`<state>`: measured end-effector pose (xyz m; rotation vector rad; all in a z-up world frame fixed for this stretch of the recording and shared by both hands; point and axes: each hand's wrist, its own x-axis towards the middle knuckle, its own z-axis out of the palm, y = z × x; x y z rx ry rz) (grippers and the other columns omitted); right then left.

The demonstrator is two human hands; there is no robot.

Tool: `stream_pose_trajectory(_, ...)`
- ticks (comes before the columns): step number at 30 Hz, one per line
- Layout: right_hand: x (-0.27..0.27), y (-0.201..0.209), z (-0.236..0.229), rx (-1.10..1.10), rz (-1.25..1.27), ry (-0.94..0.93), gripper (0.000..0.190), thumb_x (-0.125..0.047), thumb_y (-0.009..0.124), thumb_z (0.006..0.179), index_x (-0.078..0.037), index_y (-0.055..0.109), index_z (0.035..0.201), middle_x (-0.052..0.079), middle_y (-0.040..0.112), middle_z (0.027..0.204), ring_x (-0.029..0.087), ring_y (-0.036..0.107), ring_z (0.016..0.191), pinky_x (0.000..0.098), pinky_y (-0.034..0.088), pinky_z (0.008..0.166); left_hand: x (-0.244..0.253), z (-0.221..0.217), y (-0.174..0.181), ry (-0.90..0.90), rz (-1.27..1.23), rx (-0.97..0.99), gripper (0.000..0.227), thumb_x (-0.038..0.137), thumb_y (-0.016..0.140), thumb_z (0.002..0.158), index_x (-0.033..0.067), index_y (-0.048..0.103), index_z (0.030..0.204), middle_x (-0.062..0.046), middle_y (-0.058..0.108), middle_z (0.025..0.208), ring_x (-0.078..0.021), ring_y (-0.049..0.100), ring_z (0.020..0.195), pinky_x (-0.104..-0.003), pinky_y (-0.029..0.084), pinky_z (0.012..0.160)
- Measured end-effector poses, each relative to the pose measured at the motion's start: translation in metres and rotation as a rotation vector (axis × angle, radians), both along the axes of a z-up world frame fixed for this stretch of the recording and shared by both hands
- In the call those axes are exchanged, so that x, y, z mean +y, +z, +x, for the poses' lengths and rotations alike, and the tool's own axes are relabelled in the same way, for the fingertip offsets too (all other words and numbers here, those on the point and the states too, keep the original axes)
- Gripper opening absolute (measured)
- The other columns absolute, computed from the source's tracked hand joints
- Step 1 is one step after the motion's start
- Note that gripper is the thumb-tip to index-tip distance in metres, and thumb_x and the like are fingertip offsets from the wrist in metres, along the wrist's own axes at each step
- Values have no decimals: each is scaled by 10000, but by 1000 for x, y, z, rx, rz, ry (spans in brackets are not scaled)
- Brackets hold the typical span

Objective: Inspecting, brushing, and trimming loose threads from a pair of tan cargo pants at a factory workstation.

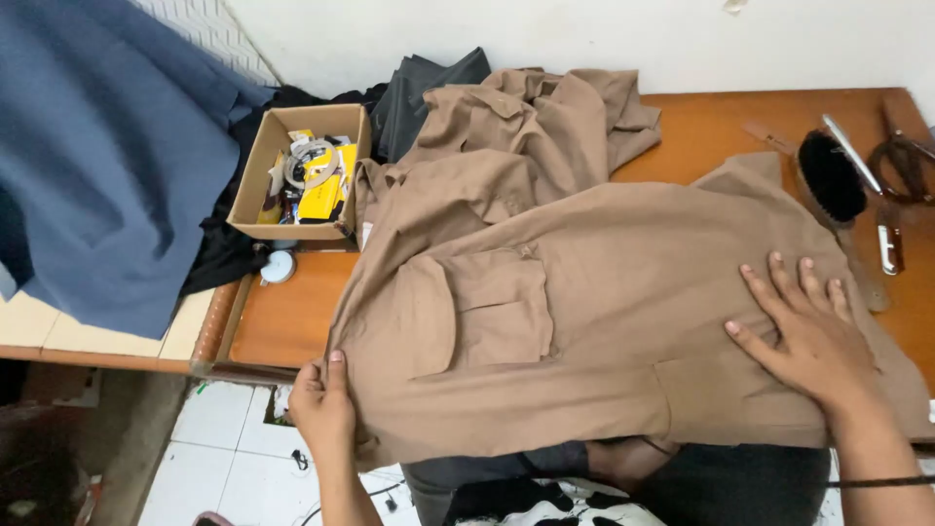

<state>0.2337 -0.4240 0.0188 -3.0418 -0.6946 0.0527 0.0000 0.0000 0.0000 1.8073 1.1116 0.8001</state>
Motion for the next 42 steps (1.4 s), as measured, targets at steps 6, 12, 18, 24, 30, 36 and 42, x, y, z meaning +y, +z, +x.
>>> stream_pose_trajectory(6, 0, -2, -1, -17, -24, 25, 698, -591, 265, 741, -287, 169, 1362, 71, 142, 1431, 283, 93, 1320, 446, 91, 1033, -29, -4, 20, 145, -70, -192, 232, 230, 623, 770, 92, 500, 910, 26, 468, 638, -46, 430, 572, -176, 379, 608)
stream_pose_trajectory(12, 3, -2, -7, -133, 11, 58, 702, -564, 295, 748, -244, 226, 1370, 102, 221, 1421, 298, 185, 1304, 460, 162, 1020, -67, -10, 52, -138, 889, -93, 411, 146, 565, 799, -7, 471, 1169, -178, 455, 1245, -345, 435, 1173, -465, 333, 1011)
stream_pose_trajectory(18, -3, -8, -15, -188, 113, 142, 605, -421, 387, 793, -150, 376, 1333, 118, 375, 1367, 290, 297, 1294, 411, 247, 1028, -84, 32, 50, -662, 966, 112, 534, 374, 507, 794, 112, 432, 1253, -90, 425, 1305, -243, 382, 1226, -418, 249, 1022)
stream_pose_trajectory(24, 0, -10, -5, -93, 101, 60, 562, -406, 462, 758, -186, 451, 1274, 106, 416, 1335, 272, 349, 1262, 369, 282, 998, -76, 40, 10, -675, 750, -43, 463, 366, 576, 770, 130, 531, 1165, -100, 508, 1223, -250, 445, 1179, -413, 295, 1003)
stream_pose_trajectory(30, 50, 32, 2, -52, -60, -57, 455, -527, 392, 802, -305, 531, 1174, 146, 670, 919, 340, 628, 887, 376, 482, 741, -73, 50, 20, -519, 701, 75, 523, 394, 574, 688, 58, 560, 1088, -133, 527, 1175, -316, 503, 1027, -394, 373, 889)
stream_pose_trajectory(36, 167, 64, -26, -314, 547, 971, 338, -170, 538, 805, -34, 542, 1114, 116, 561, 1147, 240, 536, 1073, 359, 405, 969, -67, 89, 9, -444, 700, 458, 317, 345, 646, 634, 57, 565, 738, -140, 534, 806, -359, 529, 758, -481, 435, 518)
stream_pose_trajectory(42, 234, 39, -40, 34, 769, 1195, 257, -129, 549, 753, -35, 625, 979, 152, 639, 958, 300, 600, 929, 378, 492, 771, -59, 73, 4, -503, 533, 280, 200, 194, 530, 688, 121, 672, 809, -127, 658, 815, -318, 639, 737, -429, 510, 524)
